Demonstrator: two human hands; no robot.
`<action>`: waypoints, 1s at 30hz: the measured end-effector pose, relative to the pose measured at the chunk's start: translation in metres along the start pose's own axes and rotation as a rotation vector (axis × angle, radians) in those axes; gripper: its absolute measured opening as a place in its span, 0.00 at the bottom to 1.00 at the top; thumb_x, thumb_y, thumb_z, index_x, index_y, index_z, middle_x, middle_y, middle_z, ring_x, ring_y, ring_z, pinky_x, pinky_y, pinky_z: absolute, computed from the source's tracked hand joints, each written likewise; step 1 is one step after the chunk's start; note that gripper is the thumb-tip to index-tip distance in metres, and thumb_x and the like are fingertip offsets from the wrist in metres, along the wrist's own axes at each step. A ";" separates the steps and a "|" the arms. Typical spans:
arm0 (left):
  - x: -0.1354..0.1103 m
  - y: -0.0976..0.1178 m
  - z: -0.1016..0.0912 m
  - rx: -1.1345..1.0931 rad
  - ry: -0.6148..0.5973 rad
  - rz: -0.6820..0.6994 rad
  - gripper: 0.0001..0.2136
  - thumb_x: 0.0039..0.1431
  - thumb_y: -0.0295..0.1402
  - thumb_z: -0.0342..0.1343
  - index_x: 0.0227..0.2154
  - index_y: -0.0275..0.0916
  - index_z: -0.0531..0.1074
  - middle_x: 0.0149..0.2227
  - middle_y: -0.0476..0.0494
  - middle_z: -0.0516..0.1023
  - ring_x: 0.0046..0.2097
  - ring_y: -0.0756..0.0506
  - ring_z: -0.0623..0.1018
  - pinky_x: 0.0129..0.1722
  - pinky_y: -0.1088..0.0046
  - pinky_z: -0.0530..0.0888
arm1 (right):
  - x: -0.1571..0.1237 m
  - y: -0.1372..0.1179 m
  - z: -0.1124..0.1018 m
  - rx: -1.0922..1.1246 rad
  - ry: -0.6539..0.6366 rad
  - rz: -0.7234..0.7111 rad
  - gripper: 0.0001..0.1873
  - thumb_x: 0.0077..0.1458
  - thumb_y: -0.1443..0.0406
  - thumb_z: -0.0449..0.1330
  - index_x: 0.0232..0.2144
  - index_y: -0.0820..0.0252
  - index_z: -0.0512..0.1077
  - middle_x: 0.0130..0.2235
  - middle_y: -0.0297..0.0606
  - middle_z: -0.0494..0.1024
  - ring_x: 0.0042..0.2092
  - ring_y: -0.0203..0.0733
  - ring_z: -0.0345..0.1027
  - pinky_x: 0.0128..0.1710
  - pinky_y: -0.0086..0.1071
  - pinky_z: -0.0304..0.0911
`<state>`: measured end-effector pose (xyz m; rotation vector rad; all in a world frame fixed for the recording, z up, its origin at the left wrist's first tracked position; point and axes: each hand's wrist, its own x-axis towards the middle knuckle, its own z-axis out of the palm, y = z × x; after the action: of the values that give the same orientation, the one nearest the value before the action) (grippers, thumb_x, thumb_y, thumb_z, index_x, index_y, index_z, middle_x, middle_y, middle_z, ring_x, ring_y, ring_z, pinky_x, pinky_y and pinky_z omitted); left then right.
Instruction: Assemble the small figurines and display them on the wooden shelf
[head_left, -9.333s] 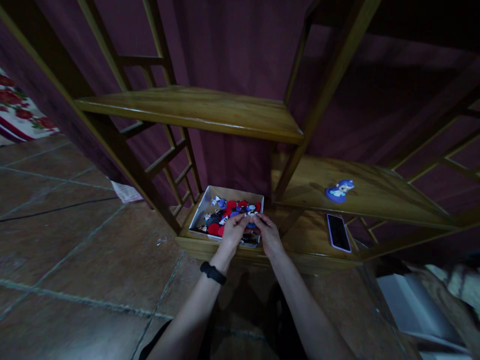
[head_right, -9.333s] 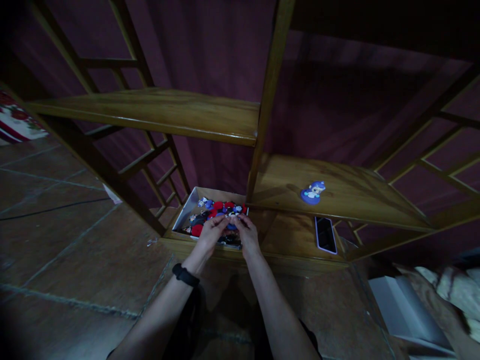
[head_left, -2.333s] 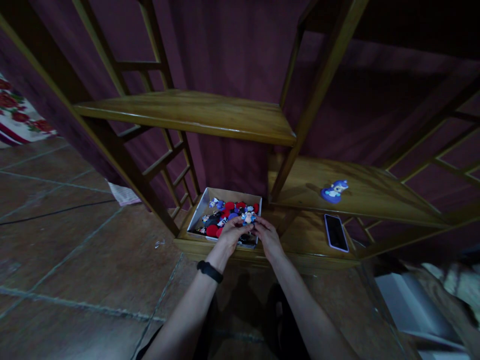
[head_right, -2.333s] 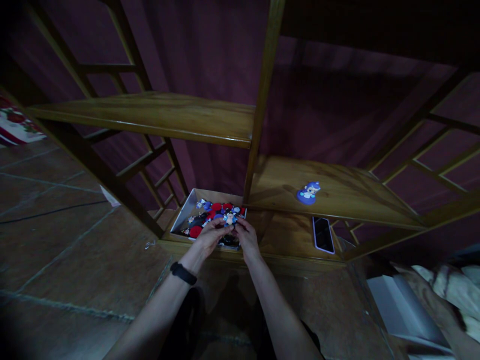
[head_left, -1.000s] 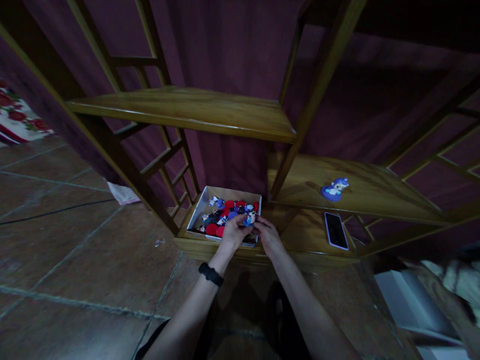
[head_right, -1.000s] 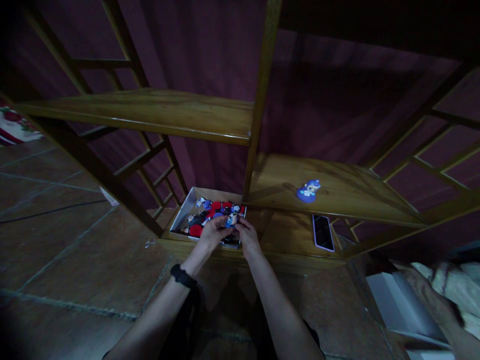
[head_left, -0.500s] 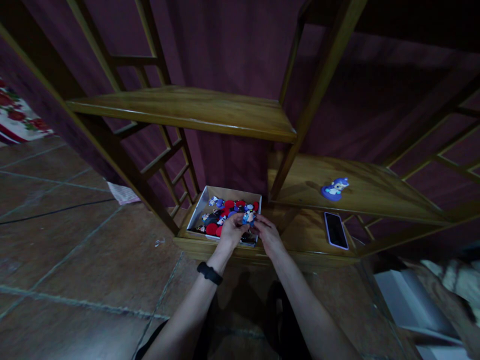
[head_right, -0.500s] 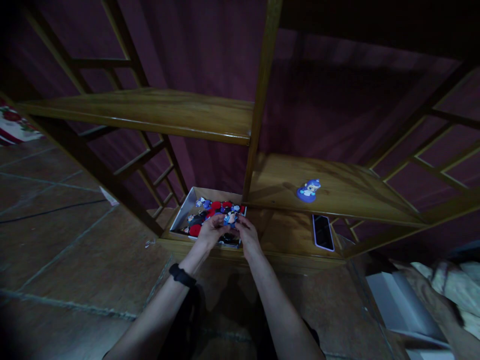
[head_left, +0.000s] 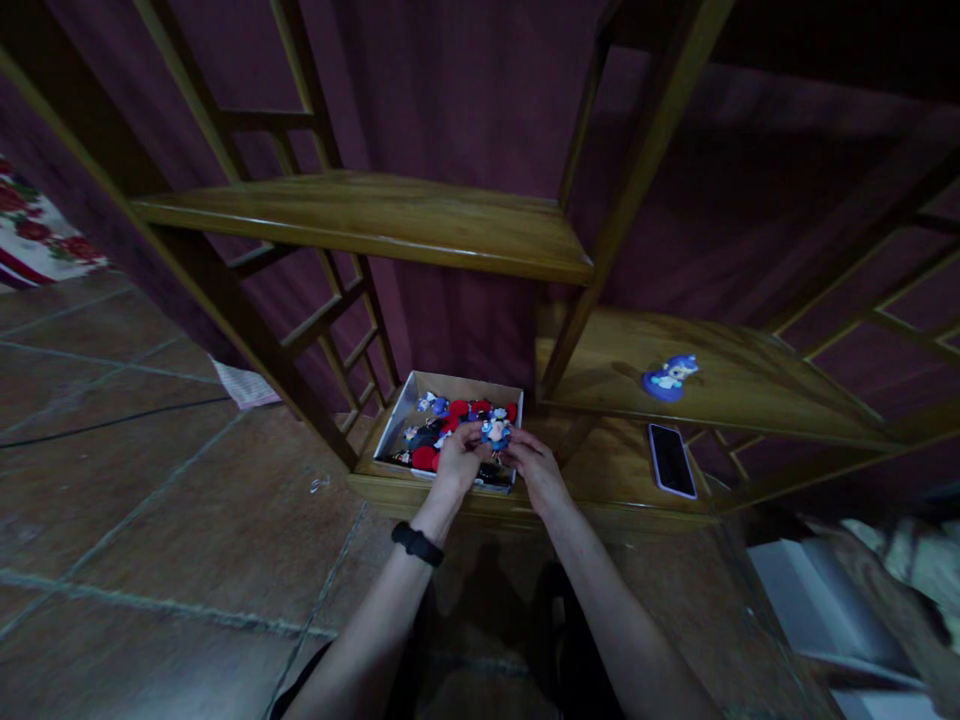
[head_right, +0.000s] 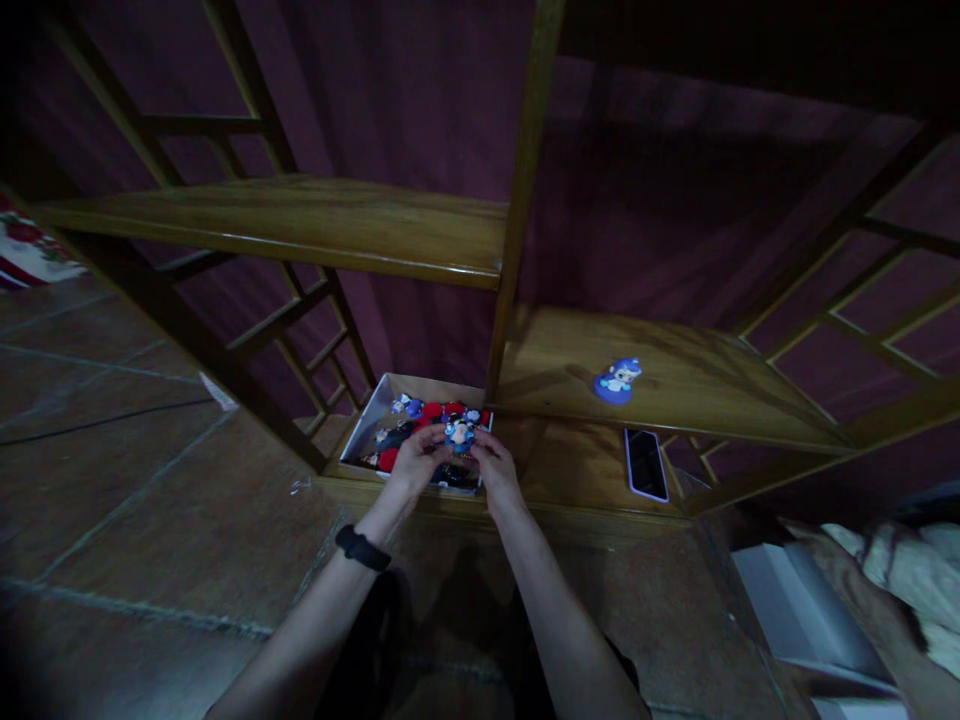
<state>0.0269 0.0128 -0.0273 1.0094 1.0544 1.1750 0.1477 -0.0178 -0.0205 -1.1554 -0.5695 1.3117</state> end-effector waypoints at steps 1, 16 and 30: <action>0.000 0.001 0.000 0.001 0.011 -0.007 0.16 0.38 0.23 0.61 0.35 0.35 0.73 0.31 0.46 0.75 0.33 0.50 0.73 0.34 0.74 0.70 | 0.000 0.000 0.000 0.001 0.000 -0.001 0.15 0.34 0.65 0.64 0.31 0.59 0.76 0.34 0.36 0.78 0.34 0.38 0.69 0.38 0.33 0.65; -0.002 0.007 0.002 -0.090 0.066 -0.091 0.10 0.44 0.24 0.58 0.33 0.34 0.74 0.30 0.47 0.74 0.30 0.51 0.73 0.33 0.74 0.73 | -0.002 0.000 0.000 0.003 -0.028 -0.012 0.15 0.35 0.62 0.65 0.31 0.59 0.76 0.36 0.37 0.78 0.36 0.40 0.70 0.39 0.34 0.65; -0.007 0.014 0.002 -0.082 0.082 -0.147 0.09 0.45 0.31 0.62 0.31 0.33 0.73 0.26 0.48 0.74 0.25 0.53 0.73 0.26 0.76 0.74 | -0.001 0.003 -0.001 -0.018 0.001 -0.063 0.17 0.34 0.56 0.67 0.28 0.59 0.74 0.34 0.35 0.76 0.33 0.36 0.68 0.33 0.30 0.66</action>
<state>0.0256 0.0074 -0.0124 0.8120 1.1166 1.1371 0.1469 -0.0193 -0.0231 -1.1440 -0.6130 1.2545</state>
